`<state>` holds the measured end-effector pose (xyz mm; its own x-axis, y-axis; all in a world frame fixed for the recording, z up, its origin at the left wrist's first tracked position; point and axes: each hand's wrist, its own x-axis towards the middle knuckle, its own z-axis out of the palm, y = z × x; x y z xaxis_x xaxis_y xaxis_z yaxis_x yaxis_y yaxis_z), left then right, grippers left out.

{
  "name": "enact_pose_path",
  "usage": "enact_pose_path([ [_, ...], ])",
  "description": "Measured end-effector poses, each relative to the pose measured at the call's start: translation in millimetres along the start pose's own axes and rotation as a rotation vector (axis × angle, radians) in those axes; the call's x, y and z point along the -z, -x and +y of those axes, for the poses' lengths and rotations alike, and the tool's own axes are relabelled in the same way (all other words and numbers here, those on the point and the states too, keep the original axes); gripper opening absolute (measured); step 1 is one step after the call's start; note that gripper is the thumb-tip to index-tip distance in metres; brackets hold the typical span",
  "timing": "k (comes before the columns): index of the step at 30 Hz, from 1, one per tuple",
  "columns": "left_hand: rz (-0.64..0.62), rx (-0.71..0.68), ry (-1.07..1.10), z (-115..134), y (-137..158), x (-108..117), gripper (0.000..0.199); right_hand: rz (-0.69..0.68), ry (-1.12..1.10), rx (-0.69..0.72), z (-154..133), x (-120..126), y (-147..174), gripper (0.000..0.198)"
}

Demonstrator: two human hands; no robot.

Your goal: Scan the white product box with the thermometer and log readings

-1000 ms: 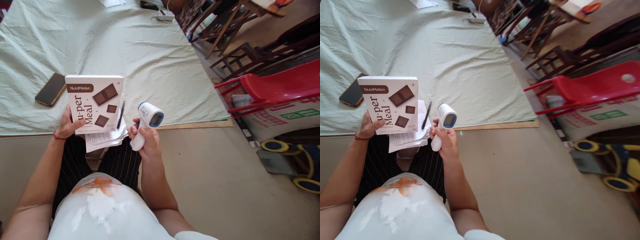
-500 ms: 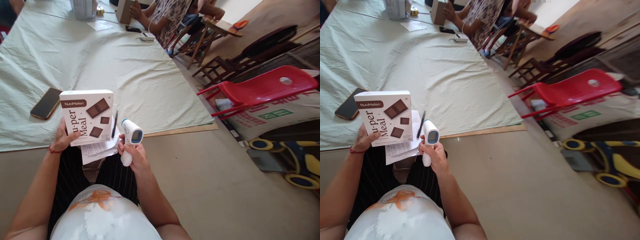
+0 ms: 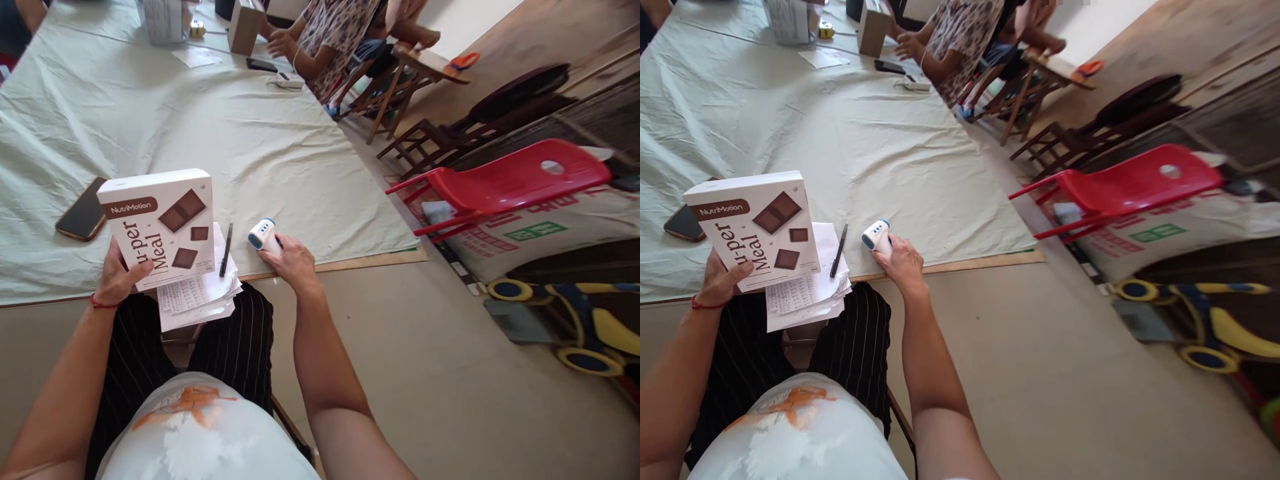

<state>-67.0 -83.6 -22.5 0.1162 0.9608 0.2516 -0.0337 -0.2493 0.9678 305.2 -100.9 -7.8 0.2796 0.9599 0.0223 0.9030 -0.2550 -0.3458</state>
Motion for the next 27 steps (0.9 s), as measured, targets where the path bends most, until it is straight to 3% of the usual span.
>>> enact_pose_path([
  [3,0.024,-0.053,0.003,1.1,-1.0,0.1,0.066,0.047,0.030,0.073,5.5,-4.5,2.4,0.037],
  [5,0.071,-0.077,0.008,4.0,-4.1,1.7,0.067,0.158,0.010,0.140,4.5,-6.0,8.1,0.038],
  [9,0.172,-0.141,0.031,10.0,-21.5,10.7,0.078,0.355,-0.214,0.315,-13.4,-7.8,19.7,0.033],
  [12,0.142,-0.167,0.011,11.0,-39.5,19.9,0.084,0.241,-0.337,0.455,-32.4,-12.5,18.7,0.028],
  [18,0.042,-0.057,0.007,3.5,-51.0,31.0,0.086,-0.007,-0.222,0.473,-49.2,-29.0,-2.4,0.044],
  [24,0.030,-0.111,-0.146,-6.8,-41.2,37.5,0.071,-0.094,-0.193,0.598,-44.3,-32.4,-10.7,0.036],
  [27,0.050,-0.138,-0.119,-5.2,-34.3,35.2,0.072,-0.118,-0.190,0.635,-41.9,-28.4,-12.0,0.031],
])
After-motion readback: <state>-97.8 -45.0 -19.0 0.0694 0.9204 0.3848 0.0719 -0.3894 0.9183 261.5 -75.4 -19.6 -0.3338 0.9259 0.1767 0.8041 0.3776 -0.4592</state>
